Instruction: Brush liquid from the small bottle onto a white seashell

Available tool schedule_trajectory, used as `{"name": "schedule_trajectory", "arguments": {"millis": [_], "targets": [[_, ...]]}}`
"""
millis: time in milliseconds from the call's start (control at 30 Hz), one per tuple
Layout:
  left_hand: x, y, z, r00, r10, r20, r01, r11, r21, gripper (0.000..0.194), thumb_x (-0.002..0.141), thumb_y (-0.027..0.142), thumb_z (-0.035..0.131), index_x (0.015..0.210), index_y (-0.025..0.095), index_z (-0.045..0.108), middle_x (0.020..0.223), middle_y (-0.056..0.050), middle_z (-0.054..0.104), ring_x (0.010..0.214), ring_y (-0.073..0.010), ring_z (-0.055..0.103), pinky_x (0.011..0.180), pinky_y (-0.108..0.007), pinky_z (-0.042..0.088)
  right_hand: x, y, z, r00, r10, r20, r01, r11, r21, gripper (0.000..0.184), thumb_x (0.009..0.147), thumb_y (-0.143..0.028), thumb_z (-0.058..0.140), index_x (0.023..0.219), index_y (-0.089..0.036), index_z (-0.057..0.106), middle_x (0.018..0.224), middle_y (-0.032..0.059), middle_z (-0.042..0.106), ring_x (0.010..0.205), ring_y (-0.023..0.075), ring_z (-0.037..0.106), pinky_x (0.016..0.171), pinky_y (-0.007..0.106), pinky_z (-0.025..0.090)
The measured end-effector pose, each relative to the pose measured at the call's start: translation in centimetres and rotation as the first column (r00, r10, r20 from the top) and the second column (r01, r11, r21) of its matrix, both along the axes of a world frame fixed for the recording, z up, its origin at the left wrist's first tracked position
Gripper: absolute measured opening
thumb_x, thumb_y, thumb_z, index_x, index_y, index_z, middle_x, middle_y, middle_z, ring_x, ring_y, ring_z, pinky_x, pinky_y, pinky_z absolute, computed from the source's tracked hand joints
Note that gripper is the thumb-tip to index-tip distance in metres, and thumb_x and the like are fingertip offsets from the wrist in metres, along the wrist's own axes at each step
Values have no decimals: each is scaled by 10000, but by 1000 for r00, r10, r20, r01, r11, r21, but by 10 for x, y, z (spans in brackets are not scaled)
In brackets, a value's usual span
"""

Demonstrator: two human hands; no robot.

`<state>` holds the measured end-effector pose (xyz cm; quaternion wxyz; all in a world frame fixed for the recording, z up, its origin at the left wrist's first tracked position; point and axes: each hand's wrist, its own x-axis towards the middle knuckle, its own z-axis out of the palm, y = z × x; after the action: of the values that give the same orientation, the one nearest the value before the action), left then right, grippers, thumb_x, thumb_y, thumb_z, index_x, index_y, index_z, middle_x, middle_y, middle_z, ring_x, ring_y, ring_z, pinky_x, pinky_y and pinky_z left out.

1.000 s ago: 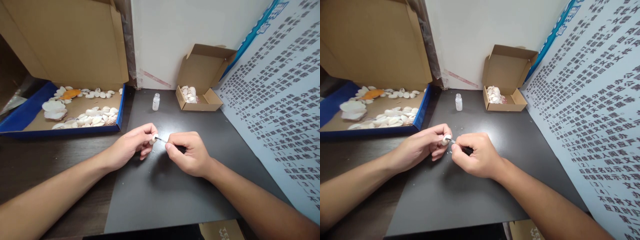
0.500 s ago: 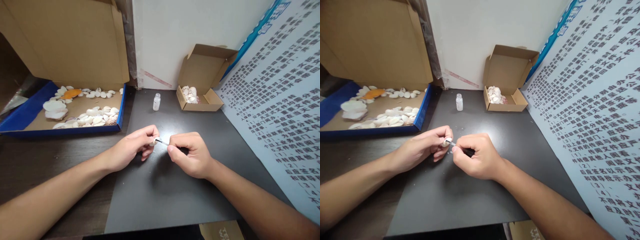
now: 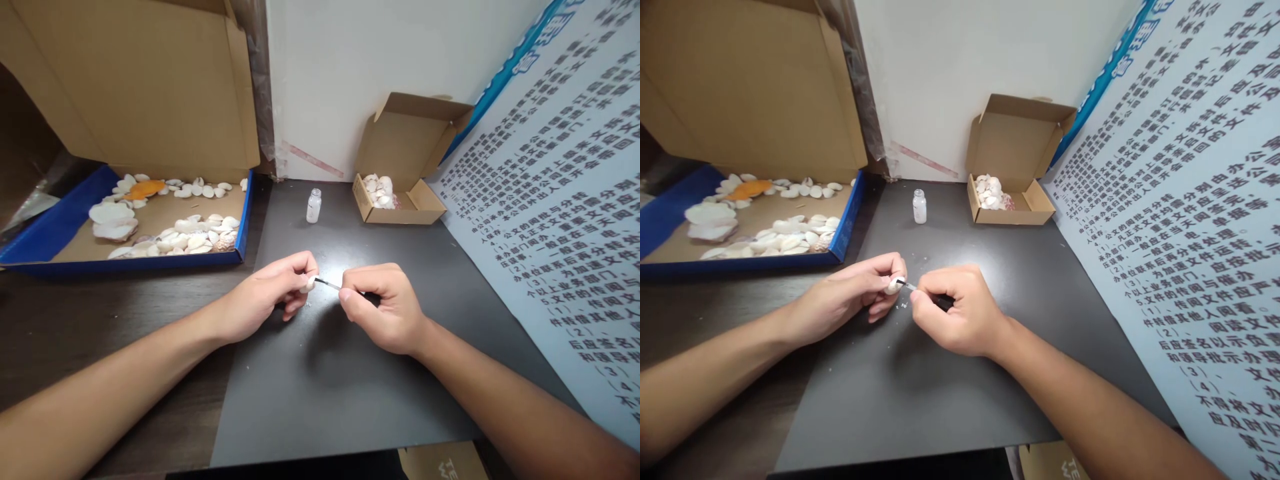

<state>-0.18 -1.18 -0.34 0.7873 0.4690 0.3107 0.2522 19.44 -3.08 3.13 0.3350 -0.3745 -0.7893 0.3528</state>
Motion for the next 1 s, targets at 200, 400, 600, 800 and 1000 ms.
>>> {"name": "schedule_trajectory", "arguments": {"millis": [200, 400, 600, 800, 1000], "targets": [[-1, -1, -1, 1000, -13, -14, 13, 1000, 12, 179, 906, 350, 471, 822, 199, 425, 662, 36, 369, 605, -94, 355, 568, -228, 333, -2, 1, 0, 998, -13, 54, 15, 999, -49, 344, 840, -138, 473, 539, -190, 316, 505, -55, 308, 463, 74, 277, 451, 220, 240], [0, -2, -1, 999, -7, -54, 11, 998, 67, 213, 924, 375, 459, 814, 199, 415, 639, 43, 374, 604, -92, 351, 574, -225, 329, 0, 1, -2, 996, -72, 51, 75, 996, -53, 357, 841, -160, 472, 541, -194, 282, 506, -57, 249, 466, 75, 238, 440, 228, 202], [0, -2, -2, 991, -3, -137, 27, 985, 170, 224, 940, 398, 429, 834, 202, 415, 626, 49, 396, 608, -94, 353, 588, -231, 323, 0, 0, 0, 1000, -1, -16, 0, 997, -78, 358, 859, -174, 474, 545, -194, 303, 501, -53, 290, 457, 75, 267, 447, 232, 223], [-1, -3, 1, 984, -6, -175, 45, 974, 222, 200, 942, 368, 408, 835, 199, 405, 646, 49, 385, 625, -90, 357, 599, -229, 317, 0, 0, 1, 998, 42, -46, -48, 990, -135, 343, 837, -142, 474, 534, -188, 319, 488, -55, 308, 447, 66, 284, 441, 219, 235], [-1, -4, 3, 984, -6, -180, 50, 969, 240, 184, 937, 343, 394, 826, 196, 399, 652, 47, 377, 622, -89, 348, 594, -232, 310, 0, 0, 1, 996, 43, -75, -54, 987, -152, 355, 840, -153, 482, 515, -181, 342, 478, -57, 313, 436, 61, 289, 436, 218, 234]]}}
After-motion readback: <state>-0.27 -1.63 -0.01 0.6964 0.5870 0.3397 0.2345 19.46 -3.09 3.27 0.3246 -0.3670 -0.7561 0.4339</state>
